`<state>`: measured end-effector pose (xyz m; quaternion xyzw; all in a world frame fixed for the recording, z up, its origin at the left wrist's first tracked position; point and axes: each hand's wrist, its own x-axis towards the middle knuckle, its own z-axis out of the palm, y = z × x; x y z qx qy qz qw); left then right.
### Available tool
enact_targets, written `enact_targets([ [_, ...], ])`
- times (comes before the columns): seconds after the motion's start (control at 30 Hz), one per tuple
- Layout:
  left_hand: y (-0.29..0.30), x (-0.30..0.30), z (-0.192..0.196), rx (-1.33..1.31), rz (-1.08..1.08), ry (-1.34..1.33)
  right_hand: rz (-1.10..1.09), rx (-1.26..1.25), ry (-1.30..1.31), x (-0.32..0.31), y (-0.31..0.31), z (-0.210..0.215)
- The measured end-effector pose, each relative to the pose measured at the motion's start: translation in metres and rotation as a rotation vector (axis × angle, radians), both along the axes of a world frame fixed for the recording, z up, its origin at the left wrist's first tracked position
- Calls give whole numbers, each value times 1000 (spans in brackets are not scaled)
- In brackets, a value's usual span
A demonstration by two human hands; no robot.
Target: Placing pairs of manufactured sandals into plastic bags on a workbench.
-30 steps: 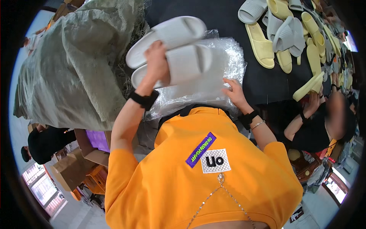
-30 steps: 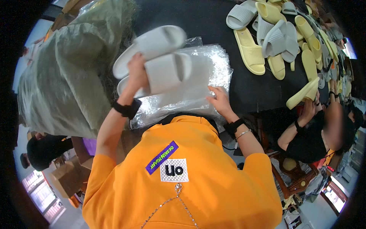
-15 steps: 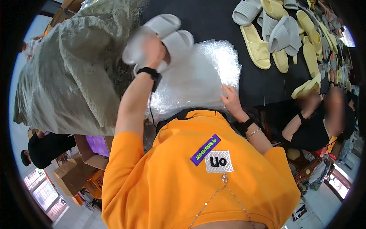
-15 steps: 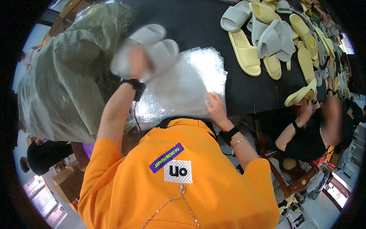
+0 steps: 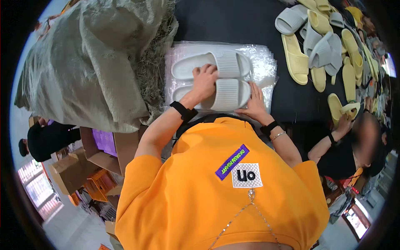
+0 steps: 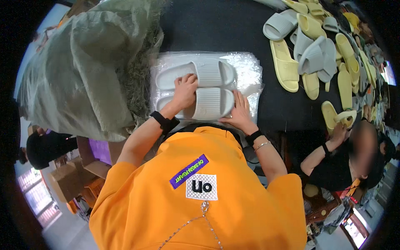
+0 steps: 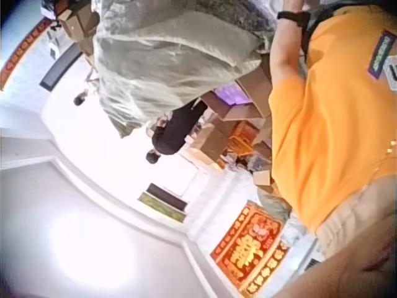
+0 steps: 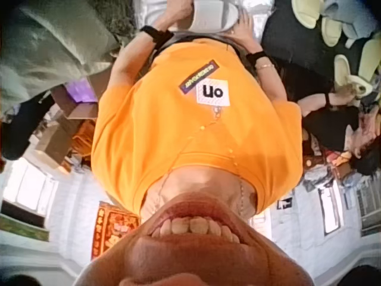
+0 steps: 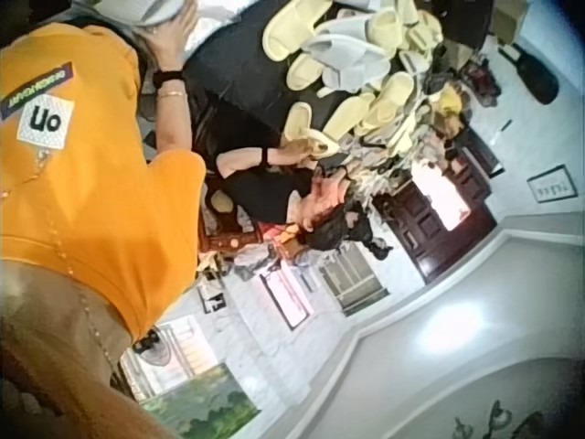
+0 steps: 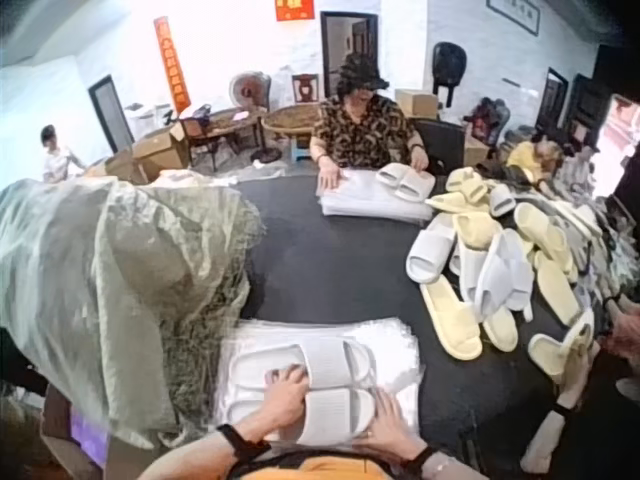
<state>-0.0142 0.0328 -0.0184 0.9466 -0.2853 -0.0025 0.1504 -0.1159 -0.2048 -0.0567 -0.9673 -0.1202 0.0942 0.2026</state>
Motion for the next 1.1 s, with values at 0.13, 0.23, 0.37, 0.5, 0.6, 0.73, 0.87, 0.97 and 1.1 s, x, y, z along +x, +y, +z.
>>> enact_targets([
  [0.13,83,31,-37,-78,364,-8,45,-72,68,0,0,-1],
  [0.23,126,60,-10,-29,693,56,57,-62,113,3,3,9],
  [0.37,109,60,35,-144,426,-178,49,-125,107,0,12,28],
  [0.5,34,12,54,-57,145,-2,4,-161,65,-3,16,29],
  [0.6,27,-20,6,16,-31,-3,-46,-151,69,-13,15,26],
  [0.73,77,-12,-7,51,250,90,-27,-106,-6,-25,9,18],
  [0.87,95,-9,27,-9,390,37,11,-181,-18,-30,12,35],
  [0.97,88,-15,33,23,268,14,59,-154,-56,-41,12,31],
  [1.1,76,-25,-5,29,174,51,128,-149,-130,-50,14,10],
])
